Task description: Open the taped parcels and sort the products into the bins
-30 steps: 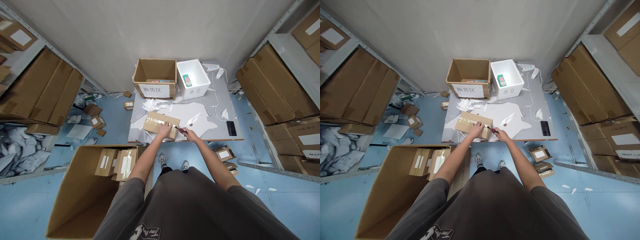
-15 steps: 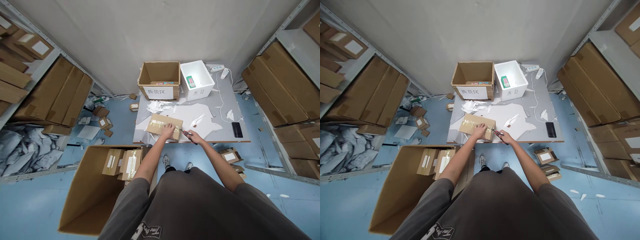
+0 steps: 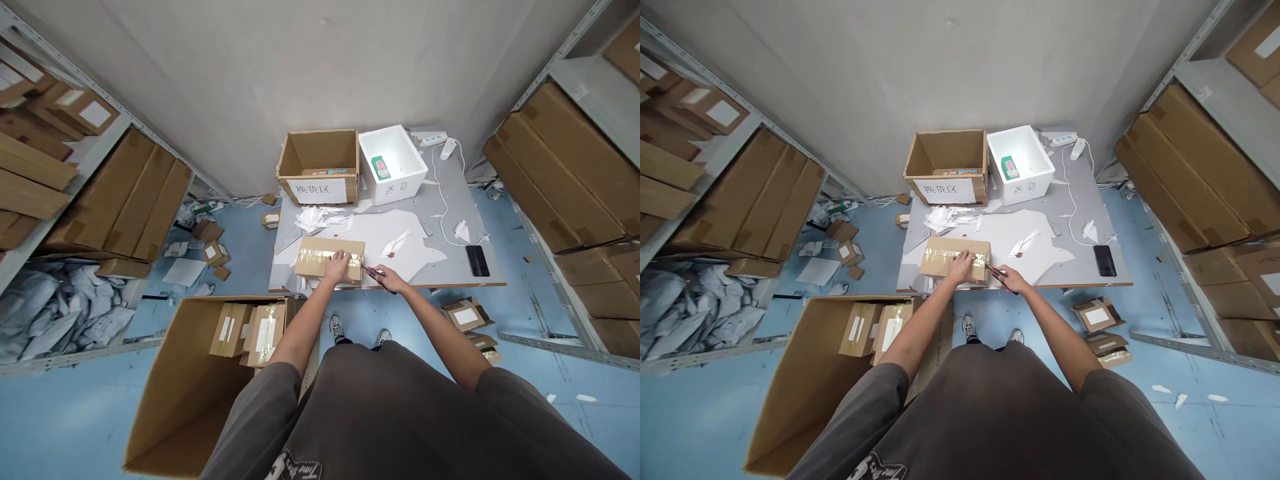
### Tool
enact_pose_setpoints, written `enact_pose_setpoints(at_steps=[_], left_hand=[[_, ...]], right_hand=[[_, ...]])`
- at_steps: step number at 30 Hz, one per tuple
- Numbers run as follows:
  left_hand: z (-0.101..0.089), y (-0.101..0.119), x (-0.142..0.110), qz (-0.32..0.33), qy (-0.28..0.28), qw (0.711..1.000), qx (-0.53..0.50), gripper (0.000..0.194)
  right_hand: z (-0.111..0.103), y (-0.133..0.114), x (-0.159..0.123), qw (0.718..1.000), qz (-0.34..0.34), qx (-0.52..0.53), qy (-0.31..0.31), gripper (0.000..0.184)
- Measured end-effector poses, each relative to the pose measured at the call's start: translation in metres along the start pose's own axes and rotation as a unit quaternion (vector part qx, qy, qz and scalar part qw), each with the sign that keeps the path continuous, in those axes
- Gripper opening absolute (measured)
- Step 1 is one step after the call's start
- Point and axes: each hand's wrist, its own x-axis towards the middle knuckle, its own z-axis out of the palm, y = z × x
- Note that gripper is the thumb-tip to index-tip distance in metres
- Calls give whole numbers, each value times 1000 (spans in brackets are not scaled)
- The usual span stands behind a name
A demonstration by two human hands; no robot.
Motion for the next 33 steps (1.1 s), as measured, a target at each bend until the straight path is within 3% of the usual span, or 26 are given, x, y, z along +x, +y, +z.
enact_pose_setpoints(at_steps=[2,5,7,9,13,18,24,33], left_hand=[[4,2,-1,-25,2,999,-24,101],[5,-2,4,-45,31,997,-47,62],[0,-8,14,-49,61,996,-44,48],[-6,-12,27,-39,72,996,-28,54],[-13,-10,55,-17,27,999,5,75],[0,-14,66,18,25,999,12,74],[25,-33,58,62,57,996,-6,74],[39,-32,47,69,102,992,-33,69]], right_hand=[[-13,7,-5,998,-18,-8,59,46],[-29,11,-8,993,-27,-4,118,45],[-33,9,-7,991,-30,11,130,36],[-32,6,-5,989,-30,35,143,36],[-26,2,-1,987,-22,39,157,40],[-26,-1,-3,983,-55,-123,122,36],[-28,-10,1,935,-109,-322,97,31],[-25,-28,12,831,-153,-521,120,30]])
